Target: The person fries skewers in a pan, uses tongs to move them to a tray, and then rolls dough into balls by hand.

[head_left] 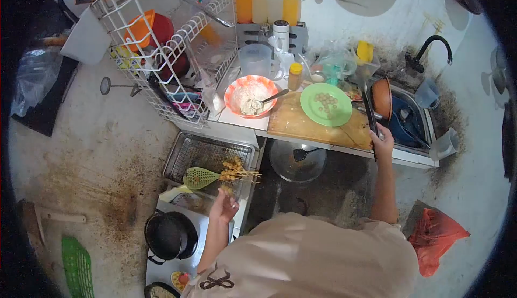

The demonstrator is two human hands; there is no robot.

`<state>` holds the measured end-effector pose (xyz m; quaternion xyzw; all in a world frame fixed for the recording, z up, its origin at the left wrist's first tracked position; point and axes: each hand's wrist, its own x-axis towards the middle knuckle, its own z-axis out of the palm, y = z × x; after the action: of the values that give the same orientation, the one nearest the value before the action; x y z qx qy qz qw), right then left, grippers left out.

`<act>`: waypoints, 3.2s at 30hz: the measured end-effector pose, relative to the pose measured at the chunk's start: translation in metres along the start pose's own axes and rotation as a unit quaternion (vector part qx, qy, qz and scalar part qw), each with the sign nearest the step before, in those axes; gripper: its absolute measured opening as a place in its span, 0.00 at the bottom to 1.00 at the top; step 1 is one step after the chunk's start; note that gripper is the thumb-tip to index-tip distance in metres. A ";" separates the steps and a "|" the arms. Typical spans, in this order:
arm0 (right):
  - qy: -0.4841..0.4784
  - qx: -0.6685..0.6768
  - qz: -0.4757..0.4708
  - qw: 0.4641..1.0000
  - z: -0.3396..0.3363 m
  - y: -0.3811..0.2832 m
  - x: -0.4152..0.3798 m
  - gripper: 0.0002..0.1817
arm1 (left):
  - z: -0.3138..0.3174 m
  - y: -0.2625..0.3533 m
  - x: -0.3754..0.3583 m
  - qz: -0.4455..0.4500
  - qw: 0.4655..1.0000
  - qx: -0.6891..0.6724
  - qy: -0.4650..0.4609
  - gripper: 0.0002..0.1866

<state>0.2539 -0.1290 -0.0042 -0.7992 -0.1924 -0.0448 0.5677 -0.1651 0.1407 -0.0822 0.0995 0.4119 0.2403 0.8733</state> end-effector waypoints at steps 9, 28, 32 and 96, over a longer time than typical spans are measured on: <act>0.039 -0.325 -0.074 0.942 0.014 0.013 0.027 0.21 | 0.017 -0.028 0.000 -0.008 0.999 -0.028 -0.040 0.12; 0.014 -0.378 -0.048 0.925 0.048 0.025 0.048 0.32 | 0.018 -0.065 0.007 0.068 0.994 0.051 0.065 0.11; 0.046 -0.382 -0.044 0.922 0.049 0.016 0.047 0.39 | 0.033 -0.071 0.003 0.075 0.991 0.056 0.091 0.17; -0.587 0.244 -0.389 0.667 0.106 -0.078 -0.165 0.44 | 0.162 -0.090 -0.036 0.448 0.818 0.294 -0.212 0.35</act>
<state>0.0582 -0.0515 -0.0197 -0.3465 -0.7831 0.2651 0.4432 -0.0299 0.0493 0.0123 0.5732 0.1781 0.4453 0.6644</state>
